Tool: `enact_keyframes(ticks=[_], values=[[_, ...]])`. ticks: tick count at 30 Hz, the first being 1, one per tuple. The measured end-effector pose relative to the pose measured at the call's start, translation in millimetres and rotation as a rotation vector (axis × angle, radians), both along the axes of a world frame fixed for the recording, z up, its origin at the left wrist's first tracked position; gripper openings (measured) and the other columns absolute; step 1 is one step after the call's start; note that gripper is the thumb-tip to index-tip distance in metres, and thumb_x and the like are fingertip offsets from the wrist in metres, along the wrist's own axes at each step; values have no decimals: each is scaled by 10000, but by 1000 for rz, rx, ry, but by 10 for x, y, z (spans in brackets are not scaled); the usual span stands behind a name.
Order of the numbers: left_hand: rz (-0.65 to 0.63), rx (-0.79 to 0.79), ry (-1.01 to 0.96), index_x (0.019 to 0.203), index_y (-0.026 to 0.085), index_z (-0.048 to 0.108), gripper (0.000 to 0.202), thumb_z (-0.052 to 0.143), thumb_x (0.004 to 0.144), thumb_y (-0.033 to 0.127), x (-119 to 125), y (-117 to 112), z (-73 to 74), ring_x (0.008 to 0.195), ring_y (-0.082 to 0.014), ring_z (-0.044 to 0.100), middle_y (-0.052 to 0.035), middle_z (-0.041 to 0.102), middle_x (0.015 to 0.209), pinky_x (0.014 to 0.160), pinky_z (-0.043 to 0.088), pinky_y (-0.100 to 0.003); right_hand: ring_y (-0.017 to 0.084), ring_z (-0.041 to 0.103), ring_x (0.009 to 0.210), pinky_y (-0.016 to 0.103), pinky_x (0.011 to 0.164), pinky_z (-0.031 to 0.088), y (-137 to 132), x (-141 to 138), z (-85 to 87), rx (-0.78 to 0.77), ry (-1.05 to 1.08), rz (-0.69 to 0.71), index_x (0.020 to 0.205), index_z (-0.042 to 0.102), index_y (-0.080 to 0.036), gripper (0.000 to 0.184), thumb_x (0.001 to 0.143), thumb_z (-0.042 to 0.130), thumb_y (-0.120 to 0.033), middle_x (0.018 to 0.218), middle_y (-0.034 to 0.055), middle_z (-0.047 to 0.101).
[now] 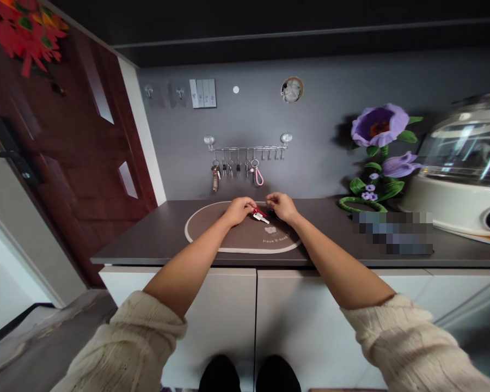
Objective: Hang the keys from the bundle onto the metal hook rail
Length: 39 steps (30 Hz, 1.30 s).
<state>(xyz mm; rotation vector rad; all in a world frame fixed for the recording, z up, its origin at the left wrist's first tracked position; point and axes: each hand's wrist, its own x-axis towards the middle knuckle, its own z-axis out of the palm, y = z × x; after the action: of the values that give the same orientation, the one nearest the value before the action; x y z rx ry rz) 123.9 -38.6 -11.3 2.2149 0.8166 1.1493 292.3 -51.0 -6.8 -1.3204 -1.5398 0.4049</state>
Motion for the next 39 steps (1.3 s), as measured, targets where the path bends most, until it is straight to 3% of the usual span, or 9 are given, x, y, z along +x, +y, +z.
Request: enact_keyframes(ticks=[5,13,16,21,29,39], values=[[56,-44,-119,718,128,607,105,530,647,131,-3,34,43,644,-118,545,-43,622,686,647,405,-239,97,542,651,270,727,421,-22,-18,27,12,-26,19,770,598,-158,130,658,555,-110,713,22,612],[143,-100,-243,705,122,594,100,571,632,186,-21,26,100,621,-110,541,-31,614,660,627,407,-240,80,535,626,230,639,432,-63,-86,42,-37,227,284,801,554,-150,115,689,530,-163,748,21,594],[144,-103,-288,685,126,595,95,578,625,199,-18,28,107,619,-111,541,-29,614,652,636,409,-246,70,511,587,215,597,419,-117,-130,68,-50,268,326,792,550,-153,127,676,552,-204,721,7,584],[115,-94,-388,694,128,597,133,600,609,230,-19,71,97,639,-115,546,-34,616,677,646,412,-252,54,457,537,201,541,389,-139,-166,69,-42,225,333,751,564,-149,181,639,591,-289,689,-5,572],[24,-200,-495,740,122,583,212,625,588,264,6,32,115,649,-118,543,-34,605,688,594,420,-244,99,541,642,221,570,428,-109,-199,31,-78,324,390,774,570,-166,230,627,610,-338,750,18,596],[-70,-239,-567,729,116,576,221,644,571,255,36,47,88,629,-106,544,-26,595,671,601,444,-254,94,551,628,210,561,426,-162,-221,54,-92,371,421,749,574,-170,228,609,627,-343,735,19,611]])
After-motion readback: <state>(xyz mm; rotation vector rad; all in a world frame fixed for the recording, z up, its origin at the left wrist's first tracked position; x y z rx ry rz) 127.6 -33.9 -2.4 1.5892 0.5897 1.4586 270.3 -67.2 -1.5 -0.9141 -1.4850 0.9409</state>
